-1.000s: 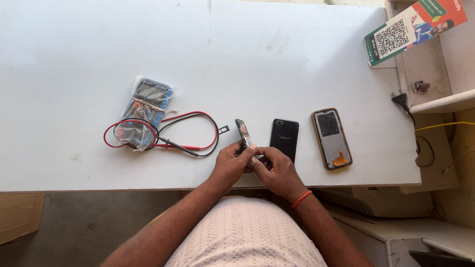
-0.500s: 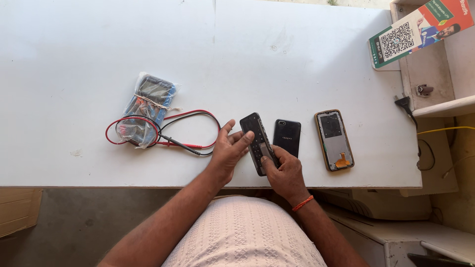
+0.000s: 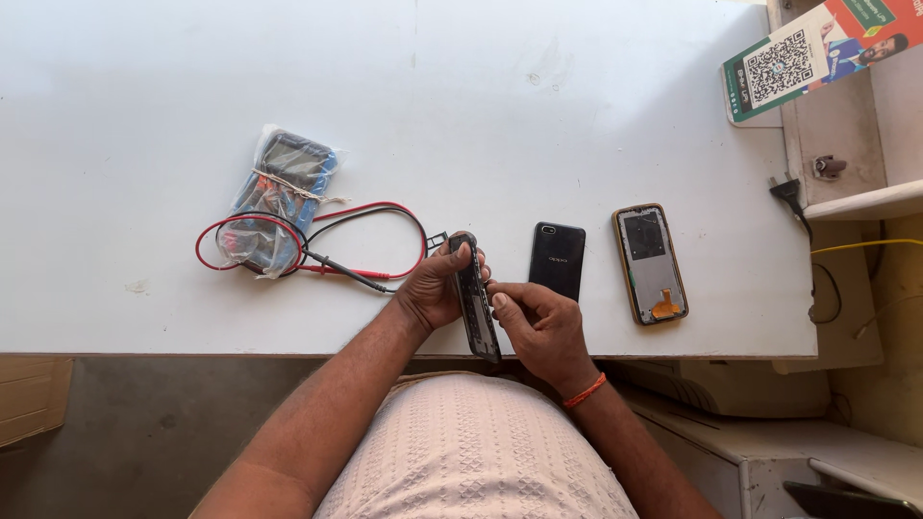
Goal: The person disassembles and reassembles mobile phones on a white table. They remove back covers, disconnect ribbon cables, and use a screwdriver to remove screws from the internal frame. The person handles multiple phones and their components, including batteries and circuit boards.
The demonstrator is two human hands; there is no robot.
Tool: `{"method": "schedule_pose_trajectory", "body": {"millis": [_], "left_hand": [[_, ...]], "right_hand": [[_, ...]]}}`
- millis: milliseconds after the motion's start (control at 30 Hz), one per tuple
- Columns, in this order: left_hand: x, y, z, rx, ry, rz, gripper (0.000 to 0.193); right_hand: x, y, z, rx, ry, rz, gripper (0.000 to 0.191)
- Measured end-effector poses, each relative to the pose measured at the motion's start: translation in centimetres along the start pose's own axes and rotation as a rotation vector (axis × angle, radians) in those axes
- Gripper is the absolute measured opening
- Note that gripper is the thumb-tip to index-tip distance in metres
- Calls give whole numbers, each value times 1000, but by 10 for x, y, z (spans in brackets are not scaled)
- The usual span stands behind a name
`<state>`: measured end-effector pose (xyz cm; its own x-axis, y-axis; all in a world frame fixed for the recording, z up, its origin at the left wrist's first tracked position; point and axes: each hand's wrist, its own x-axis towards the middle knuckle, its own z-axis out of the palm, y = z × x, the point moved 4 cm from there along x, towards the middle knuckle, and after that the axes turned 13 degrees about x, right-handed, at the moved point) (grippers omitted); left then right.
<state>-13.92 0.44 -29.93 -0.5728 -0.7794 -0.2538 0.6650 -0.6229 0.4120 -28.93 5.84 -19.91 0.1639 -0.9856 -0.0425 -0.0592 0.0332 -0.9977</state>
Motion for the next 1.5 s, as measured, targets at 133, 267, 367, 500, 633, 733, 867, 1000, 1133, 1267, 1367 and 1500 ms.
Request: {"method": "schedule_pose_trajectory", "body": {"millis": [133,267,367,500,633,733,867,1000,1133,1267,1367,1500], "left_hand": [[1,2,1,17,-51,15,17],[1,3,1,44,-61,18,19],[1,4,1,78,-48,9,20],[1,5,3,110,-51,0,23],[1,6,5,134,-50,-3,24],[0,8,8,144,-54,-4,24],[-1,9,11,156,-56,-14,26],[0,9,8,254,4,-29,32],[5,11,11,343,30,-47,38],[6,12,20,295,15,-63,39],[6,14,22,275,16,-69,40],[7,12,17,303,46,-66,39]], "right_hand": [[8,4,2,29,-1,82,24],[15,0,5,-76,-17,104,25],[21,-4,5,-145,-24,113,26],[26,-6,3,-194,-43,167,28],[29,-9,2,-175,-71,174,27],[30,-12,0,-172,-77,215,26],[32,-18,1,-235,-88,249,28],[34,-26,-1,-325,-106,245,26],[39,-21,-8,-406,-147,329,26],[45,-16,-15,-270,-175,302,26],[44,-13,-17,-197,-179,312,26],[45,-18,-14,-230,-178,303,26]]}}
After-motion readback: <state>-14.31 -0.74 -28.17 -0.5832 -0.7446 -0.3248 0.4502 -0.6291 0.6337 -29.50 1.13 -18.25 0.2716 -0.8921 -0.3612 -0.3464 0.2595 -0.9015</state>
